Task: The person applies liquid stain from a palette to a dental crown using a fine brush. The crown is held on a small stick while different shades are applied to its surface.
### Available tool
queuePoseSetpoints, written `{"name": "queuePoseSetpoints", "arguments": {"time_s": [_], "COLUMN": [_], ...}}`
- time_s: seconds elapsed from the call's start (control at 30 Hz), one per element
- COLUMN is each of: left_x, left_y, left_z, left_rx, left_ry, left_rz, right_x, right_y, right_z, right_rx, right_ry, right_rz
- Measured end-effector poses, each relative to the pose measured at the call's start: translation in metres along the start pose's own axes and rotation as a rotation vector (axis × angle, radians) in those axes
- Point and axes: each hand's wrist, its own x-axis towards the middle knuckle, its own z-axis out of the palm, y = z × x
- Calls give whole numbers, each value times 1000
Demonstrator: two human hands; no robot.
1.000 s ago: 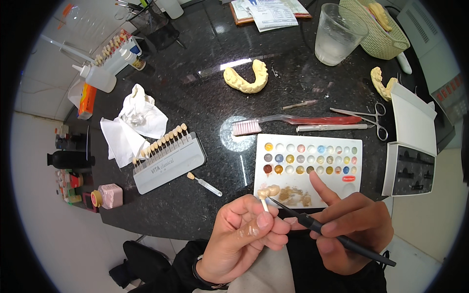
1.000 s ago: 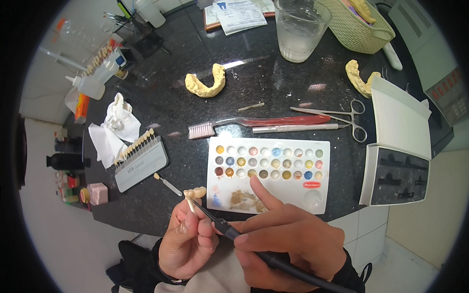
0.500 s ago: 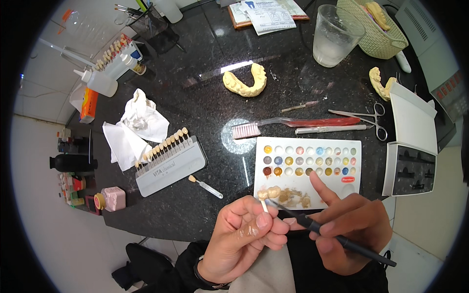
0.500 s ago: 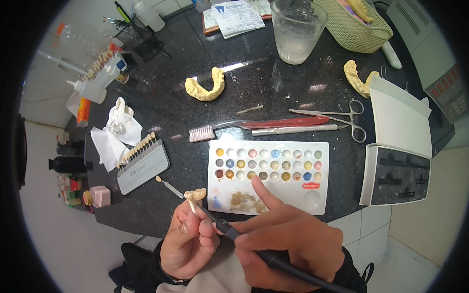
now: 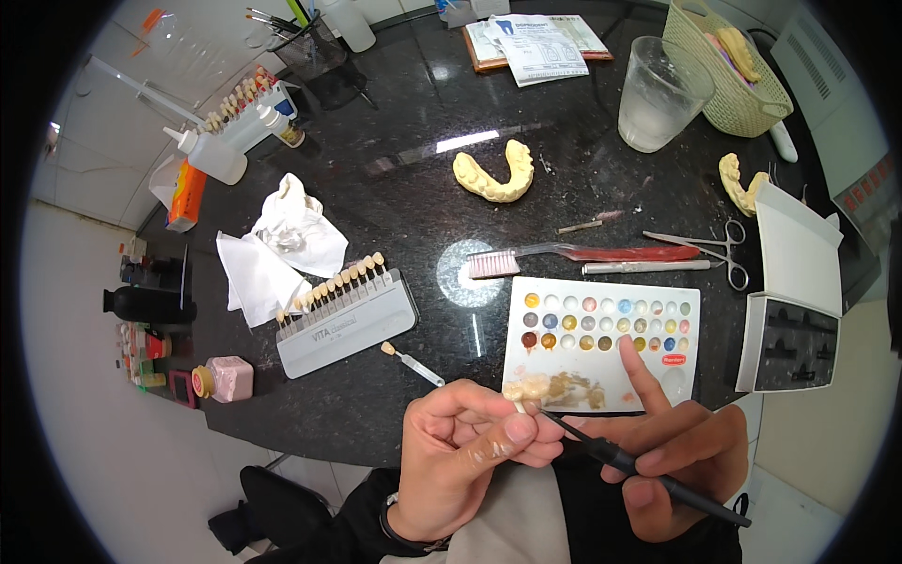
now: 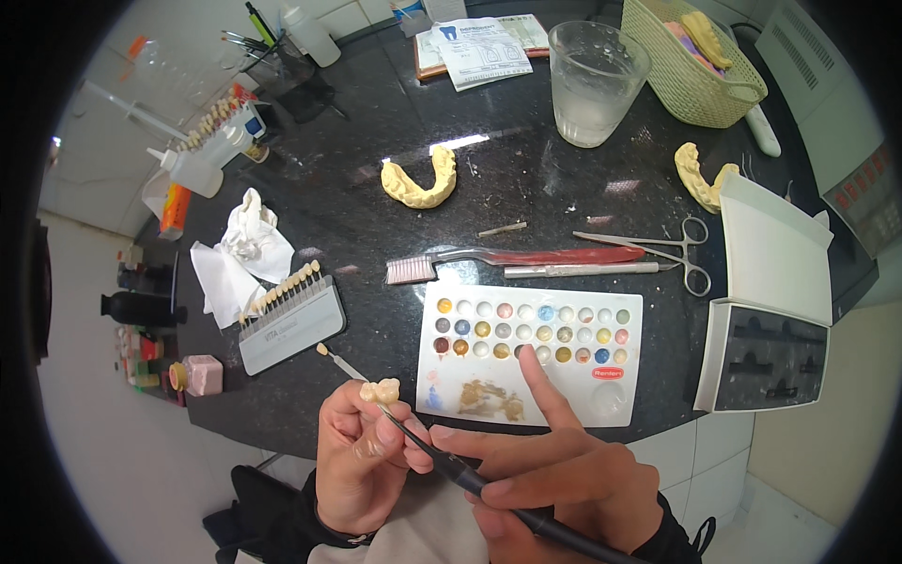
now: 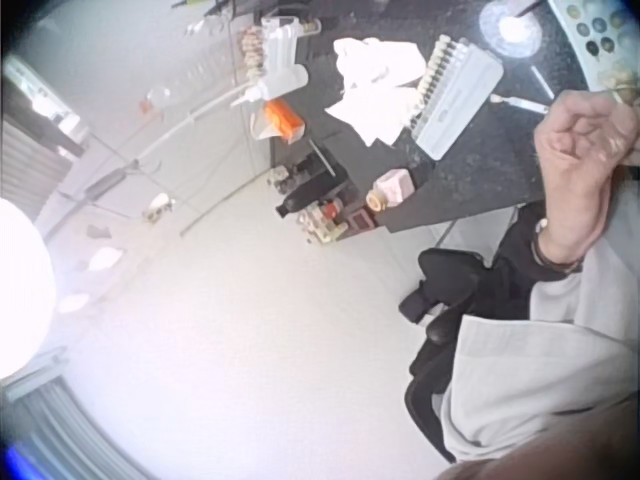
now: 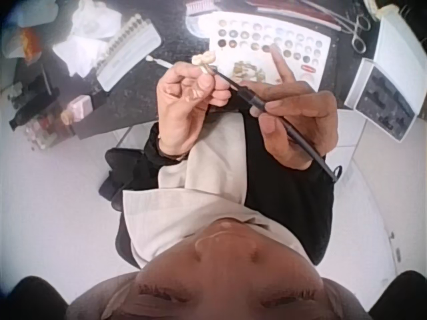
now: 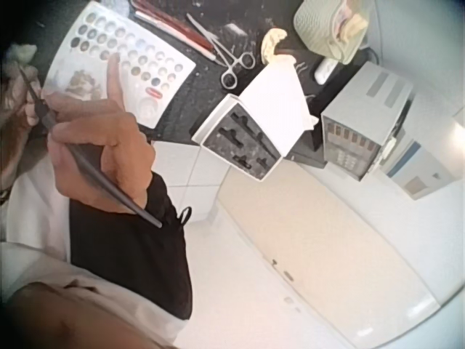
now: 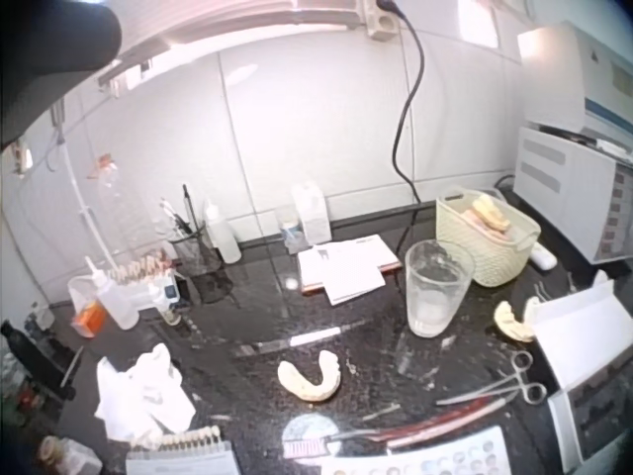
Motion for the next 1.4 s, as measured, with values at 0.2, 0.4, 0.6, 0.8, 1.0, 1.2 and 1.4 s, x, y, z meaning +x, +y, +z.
{"name": "queuePoseSetpoints", "arguments": {"time_s": [0.2,0.4,0.6,0.8,1.0,1.2,1.4], "left_x": [-2,-2,-3,-2,-1,-2,-2], "left_y": [1,2,1,2,0,1,0], "left_z": [4,5,3,4,2,2,3], "left_rx": [58,34,13,34,26,32,31], "left_ry": [13,13,8,6,-13,-10,-2], "left_rz": [85,82,86,85,109,95,105], "right_x": [2,0,0,3,2,4,3], "right_y": [0,0,1,-1,0,-3,-2], "right_z": [1,2,1,1,1,1,0], "right_rx": [-28,-36,-6,-14,-40,-34,5], "right_ry": [-14,-20,-34,-16,-52,-38,-39], "right_rz": [-10,6,16,65,37,66,58]}}
